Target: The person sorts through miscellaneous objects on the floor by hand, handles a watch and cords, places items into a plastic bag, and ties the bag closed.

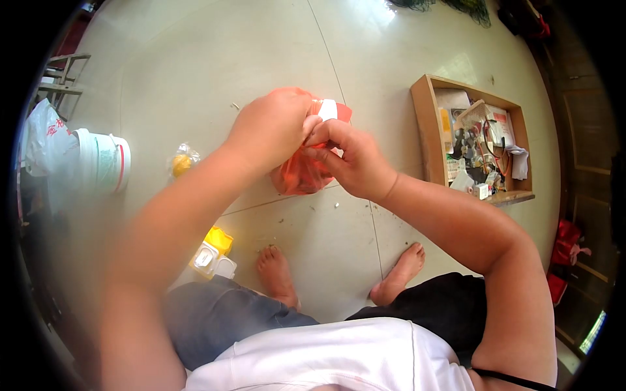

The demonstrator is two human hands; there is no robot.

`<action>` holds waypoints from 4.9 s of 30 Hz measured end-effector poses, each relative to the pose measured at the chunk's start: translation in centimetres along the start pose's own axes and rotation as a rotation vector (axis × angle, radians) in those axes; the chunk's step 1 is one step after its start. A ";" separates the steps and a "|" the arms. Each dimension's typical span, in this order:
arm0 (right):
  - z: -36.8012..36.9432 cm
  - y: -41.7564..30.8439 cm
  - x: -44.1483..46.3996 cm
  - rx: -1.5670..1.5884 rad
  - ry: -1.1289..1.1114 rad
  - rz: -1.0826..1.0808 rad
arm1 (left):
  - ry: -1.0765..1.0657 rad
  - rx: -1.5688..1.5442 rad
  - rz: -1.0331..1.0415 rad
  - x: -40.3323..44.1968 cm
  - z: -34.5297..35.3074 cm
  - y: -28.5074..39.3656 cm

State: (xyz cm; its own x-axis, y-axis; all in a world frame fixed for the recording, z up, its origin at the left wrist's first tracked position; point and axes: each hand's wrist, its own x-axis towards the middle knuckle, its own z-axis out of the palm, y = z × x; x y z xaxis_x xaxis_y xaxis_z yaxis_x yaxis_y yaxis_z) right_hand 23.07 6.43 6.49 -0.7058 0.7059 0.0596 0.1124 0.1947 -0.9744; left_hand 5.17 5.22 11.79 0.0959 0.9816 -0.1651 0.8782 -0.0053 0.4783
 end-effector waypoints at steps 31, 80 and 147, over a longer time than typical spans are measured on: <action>-1.6 -1.3 4.4 0.933 0.149 0.690 | 0.124 -0.739 -0.274 -0.7 0.3 -2.0; -2.2 -5.5 7.3 0.372 0.265 0.412 | 0.442 0.229 0.336 -1.2 2.6 -3.9; -0.2 -3.3 8.4 0.086 0.033 0.577 | 0.195 -0.546 -0.176 -0.7 0.7 -5.0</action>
State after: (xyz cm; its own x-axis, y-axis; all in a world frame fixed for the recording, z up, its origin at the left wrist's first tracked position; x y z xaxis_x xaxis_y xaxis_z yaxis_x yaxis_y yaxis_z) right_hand 16.87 11.85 10.26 -0.5253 0.7021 -0.4807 0.4138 -0.2828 -0.8653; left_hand 1.01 4.39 8.92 -0.1617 0.9761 -0.1455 0.5008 0.2082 0.8401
